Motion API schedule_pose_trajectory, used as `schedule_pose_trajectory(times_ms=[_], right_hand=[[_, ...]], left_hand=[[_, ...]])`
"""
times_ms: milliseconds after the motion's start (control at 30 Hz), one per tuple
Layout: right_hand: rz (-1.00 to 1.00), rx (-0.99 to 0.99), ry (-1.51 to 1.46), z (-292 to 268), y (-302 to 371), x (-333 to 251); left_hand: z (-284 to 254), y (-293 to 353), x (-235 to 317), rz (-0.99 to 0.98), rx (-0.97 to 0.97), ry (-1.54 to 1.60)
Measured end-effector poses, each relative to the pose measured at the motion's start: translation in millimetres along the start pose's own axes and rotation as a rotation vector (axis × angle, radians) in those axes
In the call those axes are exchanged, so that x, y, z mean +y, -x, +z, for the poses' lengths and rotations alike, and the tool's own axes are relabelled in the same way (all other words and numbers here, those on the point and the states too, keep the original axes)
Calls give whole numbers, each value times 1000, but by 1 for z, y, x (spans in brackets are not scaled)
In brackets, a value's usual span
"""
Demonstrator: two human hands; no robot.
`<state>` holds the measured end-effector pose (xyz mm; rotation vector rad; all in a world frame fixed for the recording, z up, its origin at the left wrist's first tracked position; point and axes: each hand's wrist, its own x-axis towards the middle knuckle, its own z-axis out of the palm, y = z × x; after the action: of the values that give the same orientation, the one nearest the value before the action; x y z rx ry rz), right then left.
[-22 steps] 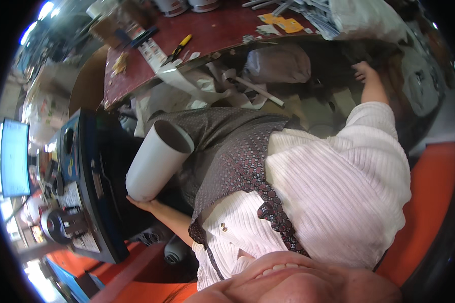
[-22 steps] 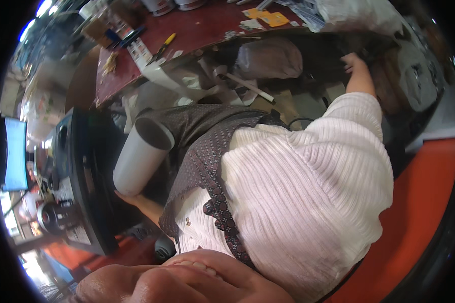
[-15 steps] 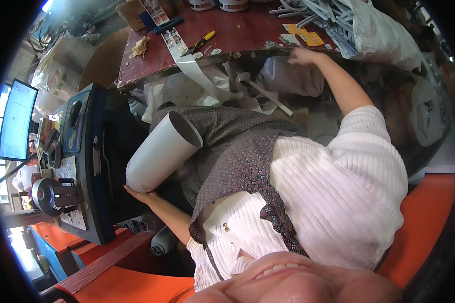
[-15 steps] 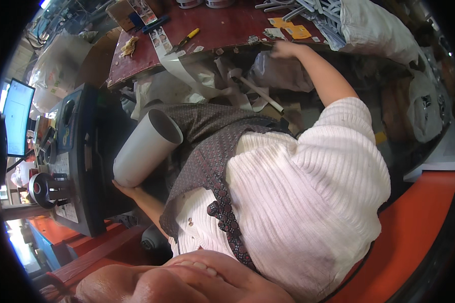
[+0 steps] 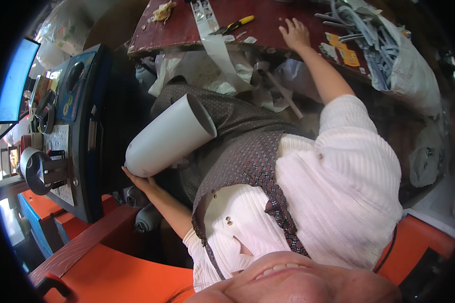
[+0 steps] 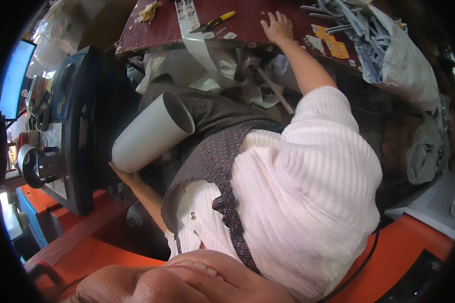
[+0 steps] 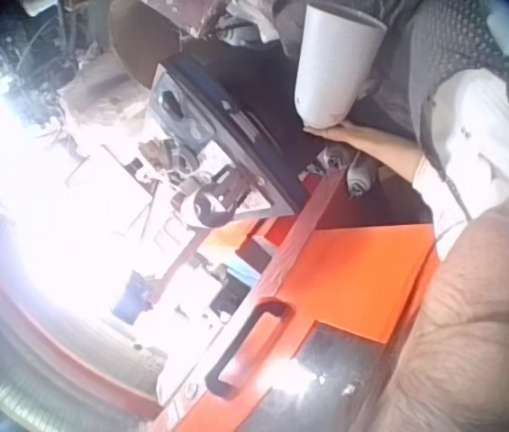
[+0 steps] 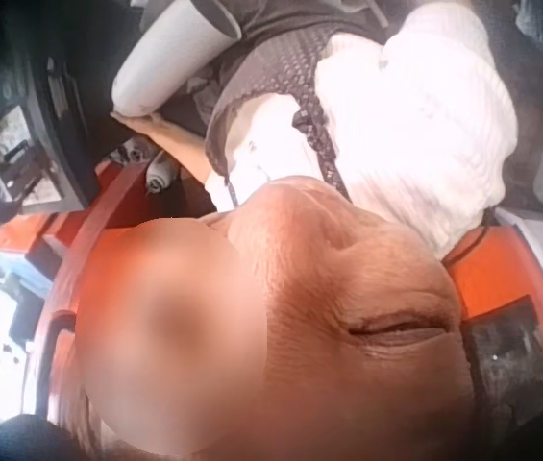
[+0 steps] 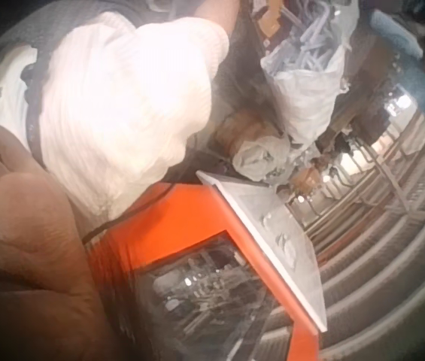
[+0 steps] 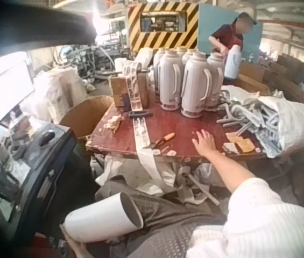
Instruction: The person retrieves a white plastic pipe and a translucent container from a bin, then repeatedly inserts a small white plastic piece into the container's opening. The person handles the container and pipe multiple times, inspecting the interior and reinserting the piece.
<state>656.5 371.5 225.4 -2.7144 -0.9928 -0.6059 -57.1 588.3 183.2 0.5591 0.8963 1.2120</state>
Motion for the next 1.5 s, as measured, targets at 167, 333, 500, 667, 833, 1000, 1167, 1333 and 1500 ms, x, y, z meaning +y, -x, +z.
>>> schedule_pose_trajectory(times_ms=[167,333,500,667,833,1000,1167,1333,1500], right_hand=[[-63,74,-231,-38,18,-22],[-652,-298,-977,-114,53,-143],[-878,-686,-1356,-150,22,-288],[-498,-1575,-1892,-136,-21,-320],[-550,-1304,-1689,-131,10,-247],[-484,-453,-943,-173,-5,-129],[40,-8,-60,-185,-79,78],[-555,102,329,-142,-125,168],[-479,-72,362,-160,-160,174]], left_hand=[[15,3,3,-19,87,22],[106,0,61,120,-65,-33],[240,-36,116,51,-736,64],[299,-40,104,127,-655,-64],[292,-20,121,381,-549,-377],[280,28,178,719,-421,-729],[245,56,203,921,-192,-921],[221,53,152,1036,-262,-1262],[214,61,113,849,-378,-1397]])
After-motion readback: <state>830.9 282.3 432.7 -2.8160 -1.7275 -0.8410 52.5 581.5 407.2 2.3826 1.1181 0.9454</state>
